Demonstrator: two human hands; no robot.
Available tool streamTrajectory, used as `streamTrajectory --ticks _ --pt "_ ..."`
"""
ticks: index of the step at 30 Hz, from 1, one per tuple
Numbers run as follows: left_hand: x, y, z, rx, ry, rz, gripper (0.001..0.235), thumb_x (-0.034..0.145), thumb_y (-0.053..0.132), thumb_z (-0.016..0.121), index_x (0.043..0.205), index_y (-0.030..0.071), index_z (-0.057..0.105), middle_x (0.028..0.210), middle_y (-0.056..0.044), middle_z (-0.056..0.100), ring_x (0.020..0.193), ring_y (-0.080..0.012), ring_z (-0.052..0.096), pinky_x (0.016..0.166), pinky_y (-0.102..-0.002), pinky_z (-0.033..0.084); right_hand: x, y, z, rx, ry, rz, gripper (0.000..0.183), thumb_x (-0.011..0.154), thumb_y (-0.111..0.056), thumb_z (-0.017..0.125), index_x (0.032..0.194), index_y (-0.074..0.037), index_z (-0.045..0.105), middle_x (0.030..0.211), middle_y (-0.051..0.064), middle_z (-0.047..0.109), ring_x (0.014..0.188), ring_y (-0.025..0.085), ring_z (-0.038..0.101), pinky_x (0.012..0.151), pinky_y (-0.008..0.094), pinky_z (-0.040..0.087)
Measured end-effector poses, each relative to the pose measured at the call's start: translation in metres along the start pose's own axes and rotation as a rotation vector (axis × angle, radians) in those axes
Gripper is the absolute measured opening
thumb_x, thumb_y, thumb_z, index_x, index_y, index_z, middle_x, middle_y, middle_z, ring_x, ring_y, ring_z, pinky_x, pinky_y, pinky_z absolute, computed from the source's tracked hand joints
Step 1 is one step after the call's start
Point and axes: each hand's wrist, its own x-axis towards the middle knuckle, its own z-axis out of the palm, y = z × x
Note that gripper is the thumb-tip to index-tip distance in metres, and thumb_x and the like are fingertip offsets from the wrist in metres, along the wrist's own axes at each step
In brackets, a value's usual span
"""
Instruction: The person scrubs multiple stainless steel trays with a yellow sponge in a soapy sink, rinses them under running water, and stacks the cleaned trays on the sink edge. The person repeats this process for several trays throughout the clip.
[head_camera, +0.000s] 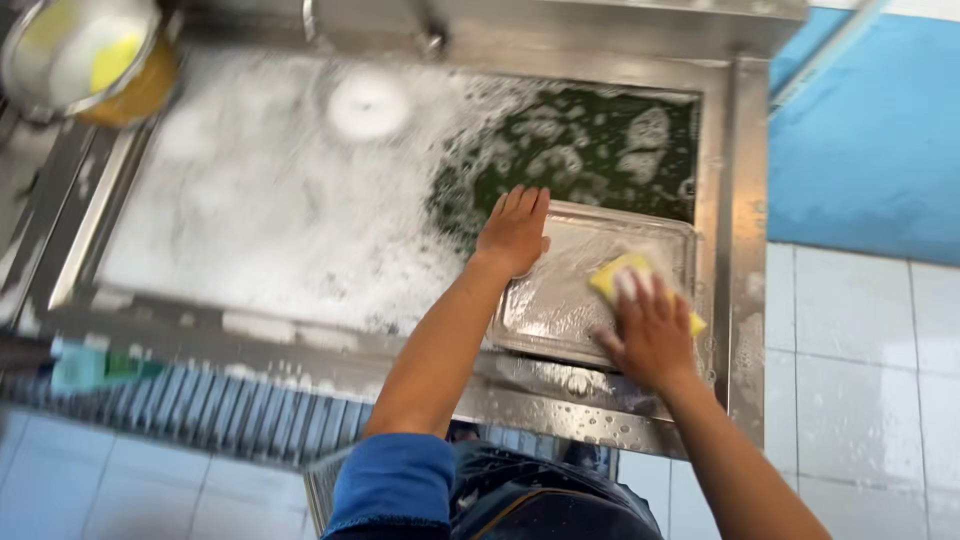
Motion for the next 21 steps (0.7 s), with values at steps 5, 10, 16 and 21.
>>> streamTrajectory --ticks 5,10,16,21 --pt "0.054 0.016 0.026 -0.006 0.002 0.239 0.025 0.094 0.023 0.064 0.114 0.008 0.064 0.124 -0.012 0.062 0.119 -0.0311 0.059 0.100 -0.046 0.051 0.059 -0.057 -0.026 0.028 0.126 0.113 0.078 0.094 -0.064 0.048 0.152 -0.012 0.036 0.162 0.016 0.026 0.149 0.042 0.018 0.113 0.065 0.018" --pt "0.062 0.025 0.004 -0.003 0.137 0.277 0.036 0.079 0.021 0.069 0.113 0.010 0.061 0.107 -0.013 0.066 0.103 -0.0348 0.065 0.085 -0.048 0.053 -0.012 -0.104 0.004 0.349 0.022 0.121 0.045 0.077 -0.024 0.073 0.121 -0.016 0.064 0.135 0.009 0.056 0.127 0.034 0.048 0.103 0.052 0.040" --pt "0.030 0.052 -0.112 0.000 -0.081 0.212 0.036 0.095 0.025 0.066 0.118 0.003 0.051 0.089 -0.016 0.069 0.086 -0.0391 0.073 0.072 -0.050 0.057 -0.108 0.036 -0.029 1.164 0.539 0.875 0.039 0.090 -0.013 0.066 0.128 -0.007 0.072 0.118 0.010 0.074 0.096 0.025 0.070 0.081 0.036 0.056" --pt "-0.095 0.112 -0.155 0.060 -0.148 0.604 0.021 0.097 0.016 0.056 0.116 0.008 0.053 0.100 -0.015 0.064 0.083 -0.0311 0.070 0.056 -0.045 0.058 -0.106 0.118 -0.069 1.361 0.992 0.725 0.045 0.097 -0.010 0.058 0.141 -0.005 0.064 0.131 0.010 0.067 0.113 0.018 0.067 0.093 0.030 0.054"
